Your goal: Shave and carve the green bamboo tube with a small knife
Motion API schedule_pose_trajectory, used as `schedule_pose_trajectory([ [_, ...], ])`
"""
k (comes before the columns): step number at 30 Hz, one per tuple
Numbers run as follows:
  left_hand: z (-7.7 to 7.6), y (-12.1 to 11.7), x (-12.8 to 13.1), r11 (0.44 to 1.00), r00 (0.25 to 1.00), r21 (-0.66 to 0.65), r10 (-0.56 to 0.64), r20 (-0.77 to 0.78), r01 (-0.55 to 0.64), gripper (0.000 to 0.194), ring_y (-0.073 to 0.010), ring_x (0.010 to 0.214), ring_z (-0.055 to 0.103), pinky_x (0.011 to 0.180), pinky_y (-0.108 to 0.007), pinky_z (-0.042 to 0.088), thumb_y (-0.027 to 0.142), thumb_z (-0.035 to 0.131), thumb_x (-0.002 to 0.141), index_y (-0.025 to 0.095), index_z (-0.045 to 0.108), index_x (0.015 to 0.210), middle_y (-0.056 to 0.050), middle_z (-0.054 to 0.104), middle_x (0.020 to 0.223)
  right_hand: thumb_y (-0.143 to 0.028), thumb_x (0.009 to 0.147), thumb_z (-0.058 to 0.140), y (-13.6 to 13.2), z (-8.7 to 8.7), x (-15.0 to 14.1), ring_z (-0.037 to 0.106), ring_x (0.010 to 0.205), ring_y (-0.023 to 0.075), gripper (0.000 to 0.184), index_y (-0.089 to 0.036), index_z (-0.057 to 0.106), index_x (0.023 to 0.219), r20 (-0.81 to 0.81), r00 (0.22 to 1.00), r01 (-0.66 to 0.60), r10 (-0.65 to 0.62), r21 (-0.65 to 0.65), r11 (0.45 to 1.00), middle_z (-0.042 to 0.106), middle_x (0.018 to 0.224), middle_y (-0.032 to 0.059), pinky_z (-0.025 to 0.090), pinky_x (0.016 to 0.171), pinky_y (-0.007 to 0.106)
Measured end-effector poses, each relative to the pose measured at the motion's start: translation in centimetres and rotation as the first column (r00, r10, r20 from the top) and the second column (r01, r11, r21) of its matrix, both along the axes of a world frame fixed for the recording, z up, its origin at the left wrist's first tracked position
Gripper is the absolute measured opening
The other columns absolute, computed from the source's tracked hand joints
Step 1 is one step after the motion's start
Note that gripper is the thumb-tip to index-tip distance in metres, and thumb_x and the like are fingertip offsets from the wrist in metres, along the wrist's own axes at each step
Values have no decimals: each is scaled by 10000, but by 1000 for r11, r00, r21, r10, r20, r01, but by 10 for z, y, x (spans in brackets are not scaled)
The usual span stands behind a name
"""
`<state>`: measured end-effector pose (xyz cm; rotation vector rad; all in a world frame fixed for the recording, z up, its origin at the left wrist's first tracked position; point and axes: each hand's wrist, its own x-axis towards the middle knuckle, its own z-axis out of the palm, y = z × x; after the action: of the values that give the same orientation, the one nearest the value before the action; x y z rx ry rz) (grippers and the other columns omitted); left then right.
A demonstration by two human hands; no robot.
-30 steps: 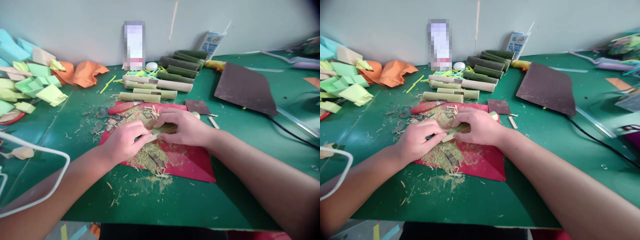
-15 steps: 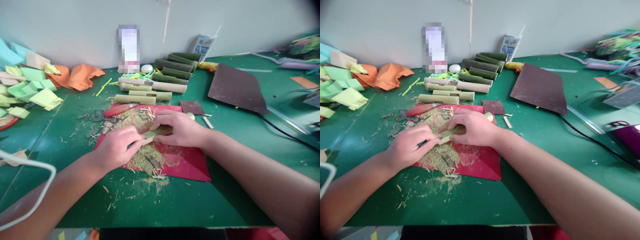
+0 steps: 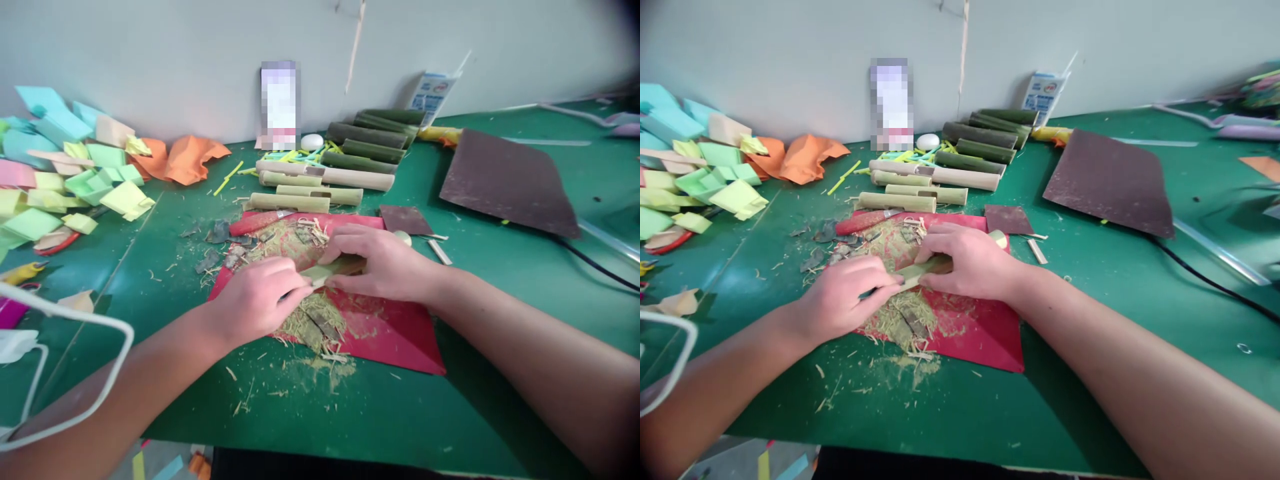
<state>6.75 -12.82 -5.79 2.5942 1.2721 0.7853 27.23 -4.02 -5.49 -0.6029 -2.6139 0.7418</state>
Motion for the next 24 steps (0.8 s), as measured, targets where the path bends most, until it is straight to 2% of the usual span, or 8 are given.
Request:
schedule_pose_trajectory([
  [5,0,2,1,1000,1000,27,-4,-19,5,195,-126,652,500,614,-259,403,210,513,887,133,628,749,-31,547,670,-268,738,634,0,1,0,552,829,182,142,-213,635,869,13,1000,1,-1,6,1000,618,891,35,404,711,301],
  [10,-1,0,-3,1000,1000,12,22,3,-22,162,-112,633,510,592,-243,405,201,499,897,146,635,828,-23,560,676,-270,744,628,0,0,0,550,809,171,159,-209,635,890,7,1000,-2,2,13,1000,613,881,33,401,699,289],
  [14,-1,1,-3,999,1000,45,20,-6,-20,175,-118,650,520,611,-251,413,221,512,892,142,636,797,-28,572,683,-270,740,635,1,0,0,554,833,178,164,-206,635,891,11,1000,0,0,18,1000,620,906,40,401,715,293],
  [20,-2,0,-5,999,999,25,40,32,-41,153,-107,624,519,589,-240,408,196,518,887,134,640,819,-23,570,673,-269,737,641,0,1,-1,553,817,176,165,-195,644,884,28,1000,3,-3,9,1000,616,887,40,396,708,294],
  [24,-3,2,-4,1000,999,30,6,32,-7,155,-112,649,531,610,-242,417,217,538,880,140,642,794,-22,579,682,-272,740,639,1,-1,0,548,834,175,168,-202,636,893,1,1000,0,0,9,1000,615,902,38,394,714,288],
])
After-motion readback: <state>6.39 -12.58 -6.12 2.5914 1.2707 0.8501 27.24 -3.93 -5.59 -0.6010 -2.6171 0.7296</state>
